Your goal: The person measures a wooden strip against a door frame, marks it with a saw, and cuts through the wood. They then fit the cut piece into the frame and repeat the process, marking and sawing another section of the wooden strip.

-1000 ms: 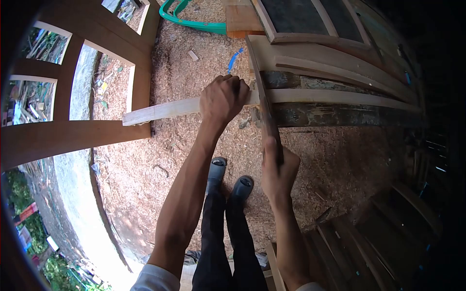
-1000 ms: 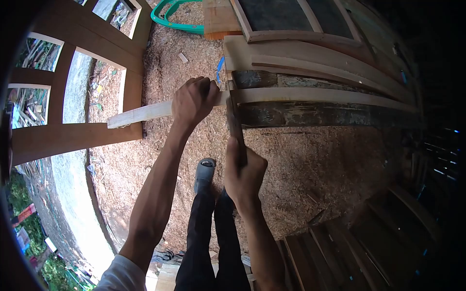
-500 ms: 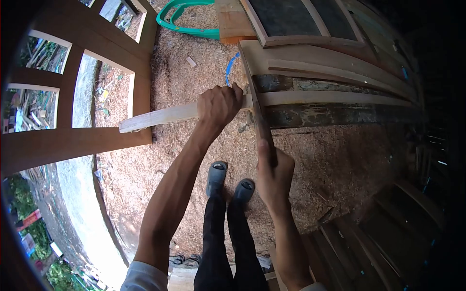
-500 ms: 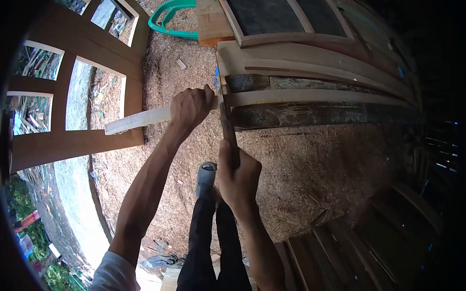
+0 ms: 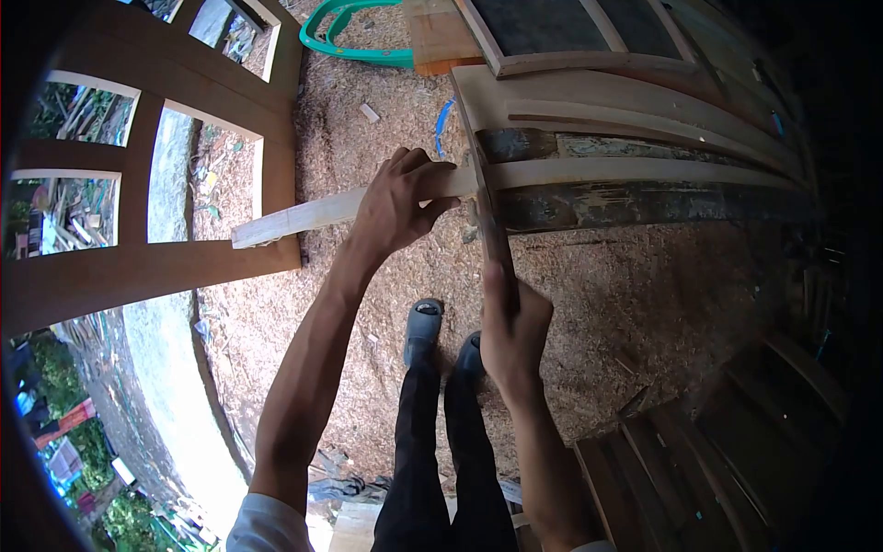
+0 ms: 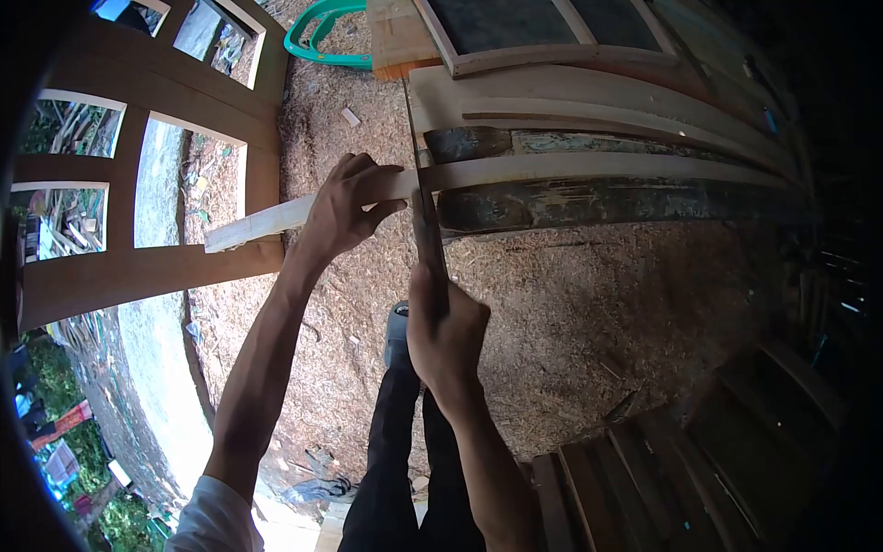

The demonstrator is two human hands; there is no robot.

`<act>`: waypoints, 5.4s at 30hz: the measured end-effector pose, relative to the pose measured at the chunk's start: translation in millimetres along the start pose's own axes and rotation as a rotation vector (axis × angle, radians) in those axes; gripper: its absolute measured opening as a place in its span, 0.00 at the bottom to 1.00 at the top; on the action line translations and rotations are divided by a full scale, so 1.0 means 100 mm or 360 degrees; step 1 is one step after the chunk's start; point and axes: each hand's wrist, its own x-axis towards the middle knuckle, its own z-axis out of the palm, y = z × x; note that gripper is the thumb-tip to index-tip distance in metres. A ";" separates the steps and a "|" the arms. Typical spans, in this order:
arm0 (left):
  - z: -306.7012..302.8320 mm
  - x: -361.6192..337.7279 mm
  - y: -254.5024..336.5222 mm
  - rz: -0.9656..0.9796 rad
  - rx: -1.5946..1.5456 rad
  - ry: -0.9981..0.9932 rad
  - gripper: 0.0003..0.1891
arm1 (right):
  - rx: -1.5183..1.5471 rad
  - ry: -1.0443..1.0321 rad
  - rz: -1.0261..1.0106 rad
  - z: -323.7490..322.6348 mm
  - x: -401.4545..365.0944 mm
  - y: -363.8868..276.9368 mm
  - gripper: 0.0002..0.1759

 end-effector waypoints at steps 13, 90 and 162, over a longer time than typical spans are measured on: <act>0.11 -0.09 0.12 -0.0156 0.0142 0.0203 0.18 | 0.0047 -0.0021 0.0046 -0.02 0.11 0.03 0.30; 0.19 -0.04 0.13 -0.0101 0.0122 0.0291 0.18 | -0.0145 -0.0004 0.0060 -0.04 -0.03 -0.10 0.33; 0.03 0.02 -0.04 -0.0136 -0.0046 0.0028 0.19 | 0.0145 0.0151 -0.0459 0.26 0.07 0.97 0.31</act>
